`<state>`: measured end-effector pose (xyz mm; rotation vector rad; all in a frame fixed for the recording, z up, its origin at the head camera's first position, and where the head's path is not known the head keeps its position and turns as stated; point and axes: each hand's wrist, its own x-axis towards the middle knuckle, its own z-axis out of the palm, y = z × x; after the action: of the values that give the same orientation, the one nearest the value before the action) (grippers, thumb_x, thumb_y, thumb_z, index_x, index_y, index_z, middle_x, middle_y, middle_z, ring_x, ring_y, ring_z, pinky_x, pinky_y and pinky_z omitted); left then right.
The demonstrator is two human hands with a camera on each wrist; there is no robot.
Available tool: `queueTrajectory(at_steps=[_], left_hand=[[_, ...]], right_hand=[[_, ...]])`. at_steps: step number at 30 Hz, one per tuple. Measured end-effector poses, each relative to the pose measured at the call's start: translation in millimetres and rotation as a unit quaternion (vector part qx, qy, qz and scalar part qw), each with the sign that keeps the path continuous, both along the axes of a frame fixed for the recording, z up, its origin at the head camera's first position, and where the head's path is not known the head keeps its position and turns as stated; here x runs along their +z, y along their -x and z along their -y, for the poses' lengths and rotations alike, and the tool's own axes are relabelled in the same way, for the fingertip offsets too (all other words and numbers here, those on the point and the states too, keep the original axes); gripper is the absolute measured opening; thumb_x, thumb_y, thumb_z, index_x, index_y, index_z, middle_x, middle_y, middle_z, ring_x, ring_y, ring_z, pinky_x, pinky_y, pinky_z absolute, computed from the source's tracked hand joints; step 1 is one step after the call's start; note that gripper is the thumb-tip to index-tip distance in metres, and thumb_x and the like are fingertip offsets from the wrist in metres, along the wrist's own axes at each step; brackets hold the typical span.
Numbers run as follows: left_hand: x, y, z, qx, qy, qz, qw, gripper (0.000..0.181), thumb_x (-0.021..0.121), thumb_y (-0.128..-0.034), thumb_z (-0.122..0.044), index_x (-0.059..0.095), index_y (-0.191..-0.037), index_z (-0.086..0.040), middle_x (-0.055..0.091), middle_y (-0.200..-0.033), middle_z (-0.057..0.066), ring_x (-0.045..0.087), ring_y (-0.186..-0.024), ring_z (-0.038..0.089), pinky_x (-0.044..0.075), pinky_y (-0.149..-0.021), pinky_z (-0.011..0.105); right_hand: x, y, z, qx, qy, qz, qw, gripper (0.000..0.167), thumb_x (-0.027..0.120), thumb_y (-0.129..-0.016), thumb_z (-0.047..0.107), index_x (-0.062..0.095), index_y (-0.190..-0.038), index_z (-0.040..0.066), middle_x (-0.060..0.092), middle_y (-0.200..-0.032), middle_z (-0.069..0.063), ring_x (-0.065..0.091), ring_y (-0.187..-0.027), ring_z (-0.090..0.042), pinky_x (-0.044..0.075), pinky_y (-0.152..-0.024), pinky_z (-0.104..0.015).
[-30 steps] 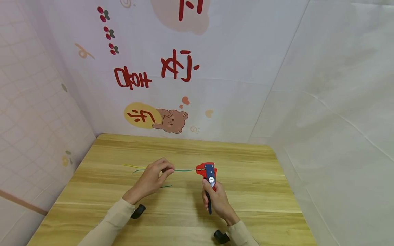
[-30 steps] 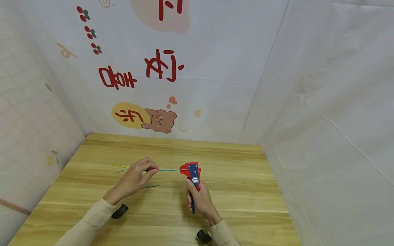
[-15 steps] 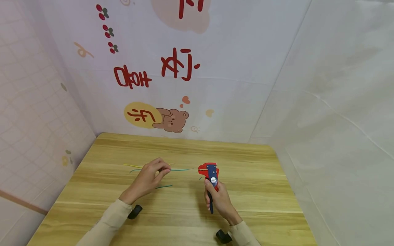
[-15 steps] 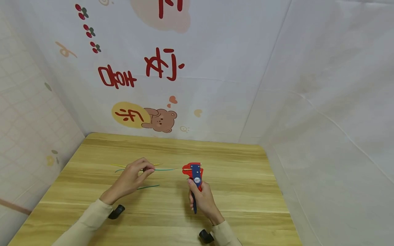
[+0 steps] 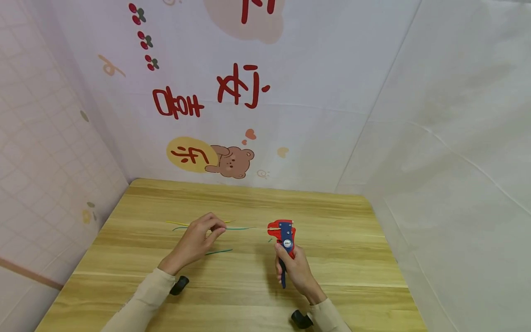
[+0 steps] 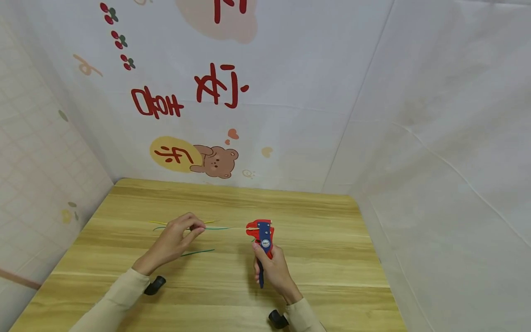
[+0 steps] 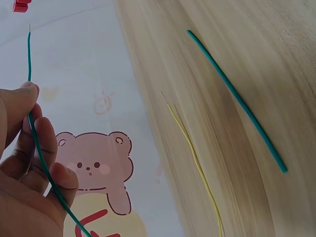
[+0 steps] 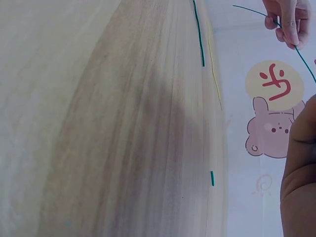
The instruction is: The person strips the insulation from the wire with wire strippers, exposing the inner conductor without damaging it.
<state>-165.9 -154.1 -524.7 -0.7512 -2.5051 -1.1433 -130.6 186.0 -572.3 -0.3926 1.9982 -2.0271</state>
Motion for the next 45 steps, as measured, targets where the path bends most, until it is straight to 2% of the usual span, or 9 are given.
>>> queueTrajectory(at_steps=[4,7,12,16,21,27,32,40,45], left_hand=[[-0.5,-0.1,1.9,0.001,0.000,0.002,1.0000,0.012,0.080,-0.1036,-0.003,0.081,-0.105,-0.015,0.074,-0.104,-0.004,0.069,-0.093,0.009,0.060,-0.080,0.028],[-1.5,0.1,2.9,0.004,0.002,0.002,1.0000,0.012,0.080,-0.1037,-0.003,0.080,-0.104,-0.015,0.074,-0.104,-0.004,0.069,-0.093,0.009,0.060,-0.080,0.028],[-4.0,1.2,4.6,0.007,0.001,-0.003,1.0000,0.012,0.080,-0.1037,-0.003,0.081,-0.104,-0.015,0.074,-0.103,-0.004,0.069,-0.092,0.009,0.059,-0.079,0.027],[-5.8,3.2,5.9,0.009,0.000,-0.006,0.9999,0.012,0.080,-0.1034,-0.002,0.081,-0.104,-0.014,0.074,-0.102,-0.003,0.069,-0.091,0.011,0.059,-0.078,0.029],[-8.9,6.5,7.4,0.018,0.010,0.005,0.9998,0.011,0.079,-0.1045,-0.004,0.081,-0.104,-0.015,0.073,-0.102,-0.003,0.068,-0.091,0.008,0.059,-0.079,0.027],[-11.3,8.6,9.1,0.017,0.003,-0.006,0.9998,0.012,0.080,-0.1032,-0.001,0.081,-0.103,-0.013,0.074,-0.101,-0.001,0.067,-0.088,0.010,0.059,-0.075,0.030],[-13.1,10.1,10.9,0.021,0.005,0.011,0.9997,0.012,0.079,-0.1045,-0.002,0.081,-0.104,-0.014,0.074,-0.102,-0.001,0.066,-0.089,0.010,0.060,-0.077,0.035],[-19.3,12.5,15.8,0.032,0.016,0.041,0.9985,0.011,0.076,-0.1069,-0.006,0.081,-0.105,-0.015,0.074,-0.103,-0.002,0.067,-0.092,0.012,0.059,-0.081,0.030],[-23.2,15.2,18.0,0.041,0.024,0.059,0.9971,0.011,0.076,-0.1069,-0.005,0.081,-0.105,-0.015,0.074,-0.105,-0.001,0.069,-0.093,0.014,0.059,-0.083,0.031]], right_hand=[[0.2,-0.3,0,0.002,0.001,0.001,1.0000,0.058,0.050,-0.123,0.033,0.054,-0.100,-0.020,0.062,-0.064,0.003,0.064,-0.052,-0.010,0.062,-0.051,-0.034],[-0.2,-0.6,0,0.004,0.003,-0.002,1.0000,0.055,0.050,-0.123,0.032,0.054,-0.100,-0.018,0.063,-0.065,0.003,0.065,-0.053,-0.010,0.062,-0.052,-0.036],[0.0,-1.1,1,0.007,0.007,-0.004,0.9999,0.043,0.051,-0.123,0.030,0.060,-0.097,-0.003,0.063,-0.066,0.003,0.066,-0.055,-0.010,0.063,-0.053,-0.037],[0.9,-0.8,0,0.006,0.008,0.003,0.9999,0.040,0.051,-0.123,0.032,0.062,-0.098,0.003,0.064,-0.067,0.002,0.066,-0.055,-0.011,0.063,-0.054,-0.034],[1.5,-0.7,-1,0.007,0.005,0.012,0.9999,0.041,0.051,-0.123,0.033,0.062,-0.097,0.003,0.064,-0.068,0.003,0.066,-0.056,-0.011,0.063,-0.054,-0.035],[2.5,-1.0,-2,0.002,0.002,0.015,0.9999,0.042,0.050,-0.123,0.030,0.061,-0.098,-0.001,0.064,-0.068,0.002,0.067,-0.056,-0.013,0.064,-0.055,-0.037],[2.9,-1.0,-2,-0.004,0.002,0.015,0.9999,0.041,0.052,-0.122,0.034,0.063,-0.097,0.003,0.065,-0.068,0.001,0.068,-0.056,-0.014,0.065,-0.057,-0.042],[0.6,0.1,-3,-0.003,0.002,0.023,0.9997,0.040,0.052,-0.123,0.031,0.063,-0.101,0.000,0.067,-0.071,0.001,0.071,-0.058,-0.015,0.068,-0.062,-0.051],[0.3,-0.4,-3,0.002,0.012,0.023,0.9997,0.035,0.051,-0.123,0.031,0.064,-0.104,0.004,0.067,-0.072,-0.001,0.072,-0.059,-0.016,0.067,-0.064,-0.059]])
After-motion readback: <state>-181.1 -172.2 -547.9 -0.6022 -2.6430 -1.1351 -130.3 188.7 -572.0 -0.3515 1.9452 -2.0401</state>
